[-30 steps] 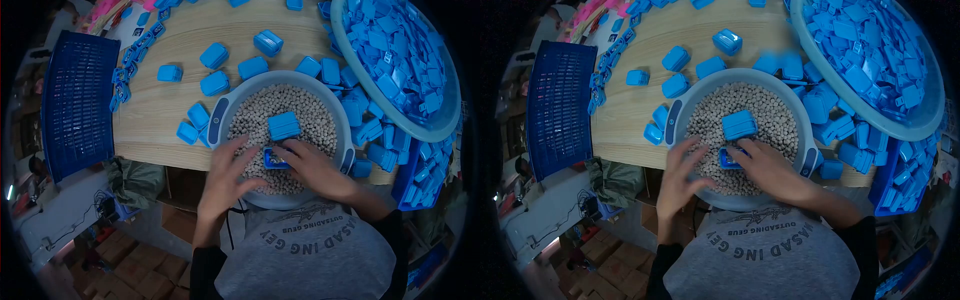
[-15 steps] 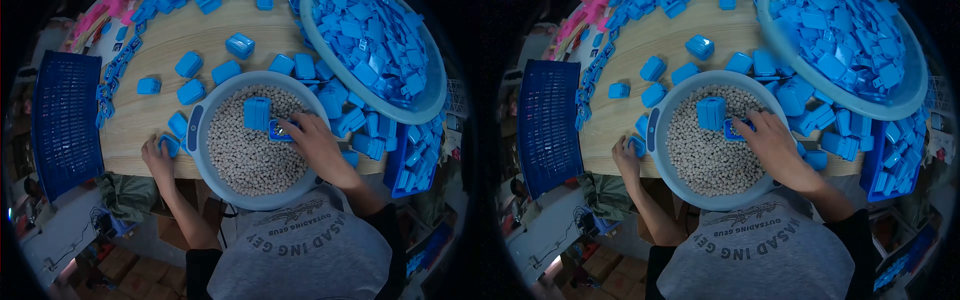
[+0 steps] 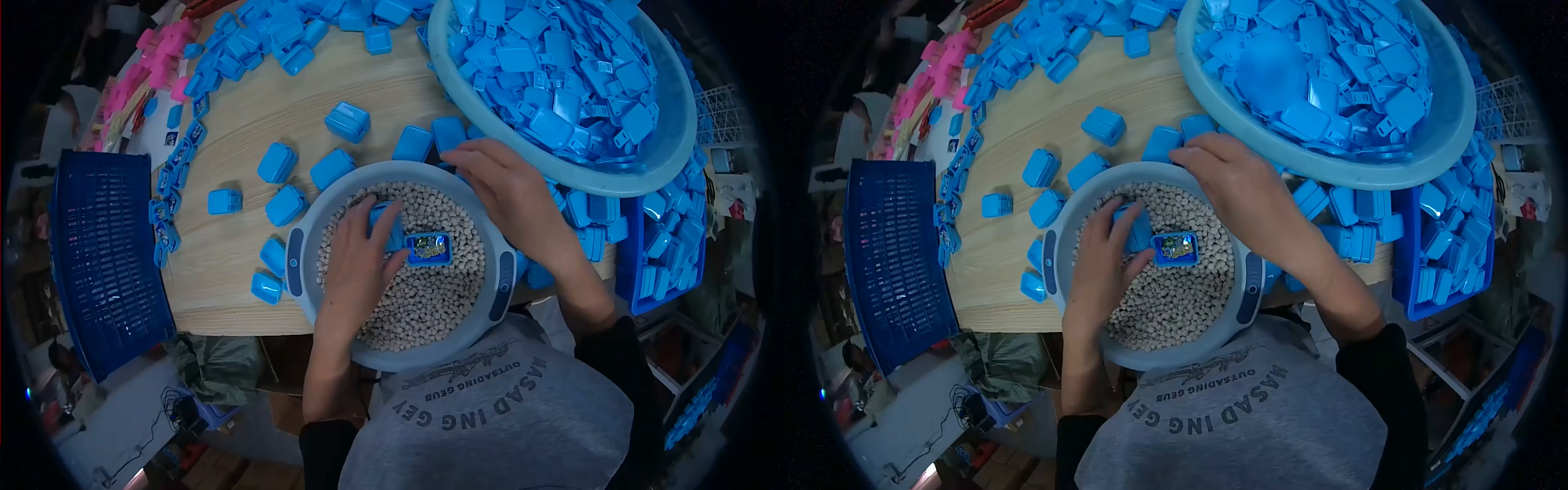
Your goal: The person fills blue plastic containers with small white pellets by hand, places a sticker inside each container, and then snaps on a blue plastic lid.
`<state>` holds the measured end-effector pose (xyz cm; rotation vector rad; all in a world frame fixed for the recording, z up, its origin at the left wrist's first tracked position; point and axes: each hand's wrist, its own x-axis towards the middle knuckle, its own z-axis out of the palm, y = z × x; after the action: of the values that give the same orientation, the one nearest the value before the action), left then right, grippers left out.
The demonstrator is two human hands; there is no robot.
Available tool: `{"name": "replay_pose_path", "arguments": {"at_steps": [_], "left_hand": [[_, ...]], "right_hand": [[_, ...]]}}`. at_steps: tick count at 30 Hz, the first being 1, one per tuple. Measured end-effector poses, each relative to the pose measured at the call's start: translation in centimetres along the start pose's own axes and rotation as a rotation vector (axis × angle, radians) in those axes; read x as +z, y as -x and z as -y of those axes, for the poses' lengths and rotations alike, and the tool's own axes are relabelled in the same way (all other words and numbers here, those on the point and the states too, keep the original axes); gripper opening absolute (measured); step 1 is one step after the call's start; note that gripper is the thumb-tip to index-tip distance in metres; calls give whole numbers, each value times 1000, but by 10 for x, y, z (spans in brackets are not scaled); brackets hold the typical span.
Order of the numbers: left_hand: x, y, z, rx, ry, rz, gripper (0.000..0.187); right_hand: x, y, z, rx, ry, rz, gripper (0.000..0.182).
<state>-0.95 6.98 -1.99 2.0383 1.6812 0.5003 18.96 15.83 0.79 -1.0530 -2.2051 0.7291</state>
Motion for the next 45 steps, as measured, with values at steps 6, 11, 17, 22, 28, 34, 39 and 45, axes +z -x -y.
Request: {"name": "replay_pose_path", "arguments": {"at_steps": [6, 11, 17, 22, 28, 34, 39, 45], "left_hand": [[-4, 18, 4, -71, -79, -91, 48], [-6, 17, 13, -69, 0, -108, 45], [6, 14, 17, -37, 36, -146, 48], [3, 20, 26, -42, 107, -172, 46], [0, 18, 32, -40, 147, -137, 48], [-7, 22, 29, -1, 147, -214, 51], [-31, 2, 17, -40, 382, -603, 42], [-51, -24, 0, 9, 674, -774, 17]], "right_hand": [[34, 26, 7, -245, 107, 390, 38], [35, 2, 11, -246, 24, 224, 40], [53, -190, -32, 124, 157, 118, 58], [83, -281, -121, 436, 391, -108, 89], [132, -274, -130, 209, 345, -104, 63], [121, -218, -75, 111, 186, 334, 45], [43, -165, 5, 335, -504, 462, 36], [-15, -70, 73, 49, -802, 688, 63]]}}
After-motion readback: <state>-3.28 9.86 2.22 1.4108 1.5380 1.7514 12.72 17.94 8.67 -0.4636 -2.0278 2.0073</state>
